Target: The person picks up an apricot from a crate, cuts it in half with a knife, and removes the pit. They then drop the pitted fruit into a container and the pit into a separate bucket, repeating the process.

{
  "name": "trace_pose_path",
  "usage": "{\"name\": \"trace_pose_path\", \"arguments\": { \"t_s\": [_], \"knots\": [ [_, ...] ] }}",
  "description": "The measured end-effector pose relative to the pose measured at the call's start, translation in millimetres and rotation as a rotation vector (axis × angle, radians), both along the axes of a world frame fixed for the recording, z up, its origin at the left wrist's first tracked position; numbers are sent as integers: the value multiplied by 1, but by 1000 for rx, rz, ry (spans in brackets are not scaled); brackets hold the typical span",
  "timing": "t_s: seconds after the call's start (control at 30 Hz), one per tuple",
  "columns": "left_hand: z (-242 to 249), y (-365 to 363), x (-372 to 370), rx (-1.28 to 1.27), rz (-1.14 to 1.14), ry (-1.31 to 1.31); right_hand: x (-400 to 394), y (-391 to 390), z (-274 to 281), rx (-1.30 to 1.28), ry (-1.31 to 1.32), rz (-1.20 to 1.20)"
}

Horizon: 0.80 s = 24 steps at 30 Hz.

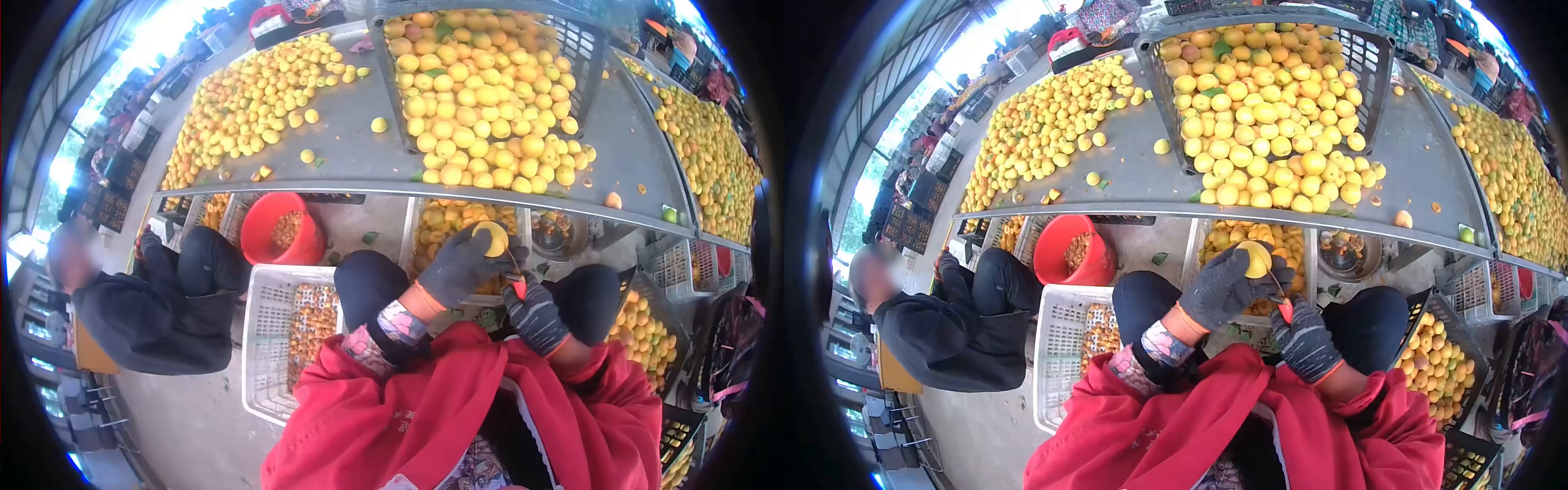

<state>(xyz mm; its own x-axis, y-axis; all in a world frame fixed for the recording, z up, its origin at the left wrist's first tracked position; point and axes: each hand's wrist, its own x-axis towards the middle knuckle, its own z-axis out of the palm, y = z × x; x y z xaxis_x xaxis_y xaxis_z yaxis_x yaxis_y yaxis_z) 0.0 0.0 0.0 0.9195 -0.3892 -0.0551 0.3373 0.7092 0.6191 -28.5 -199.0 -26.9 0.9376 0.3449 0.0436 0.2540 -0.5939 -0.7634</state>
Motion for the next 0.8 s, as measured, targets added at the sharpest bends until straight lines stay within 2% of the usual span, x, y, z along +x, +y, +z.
{"name": "trace_pose_path", "arguments": {
  "t_s": [0.07, 0.13, 0.2, 0.27, 0.37, 0.47, 0.57, 0.6, 0.67, 0.73, 0.77, 0.8],
  "knots": [
    [-7, -14, -3, -256, 37, 137, -12, 6, -12, 54, -99, -76],
    [-12, -13, 1, -319, -26, 224, -6, 3, -18, 67, -102, -72],
    [-14, -11, 6, -273, -57, 236, 1, -2, -13, 25, -69, -53],
    [-15, -2, 6, -125, -46, 194, 5, -7, 7, -74, 20, -13],
    [-10, 13, 12, 88, -24, 116, 17, -21, 17, -175, -3, 81],
    [41, 22, 11, 613, -68, -194, 25, -21, 42, -215, 32, 96],
    [42, 28, 19, 795, -90, -334, 27, -21, 42, -183, 26, 97],
    [35, 24, 17, 671, -27, -200, 28, -20, 36, -157, 18, 91],
    [13, 4, 10, 421, 96, 66, 15, -5, 5, 78, -6, -2],
    [8, -15, 2, -60, 43, 161, 2, 21, 11, 321, 41, -63],
    [5, -25, -1, -303, 17, 206, 3, 20, 1, 270, 22, -65],
    [-20, -27, 5, -263, 68, 229, 3, 18, -16, 218, 4, -67]
  ]
}}
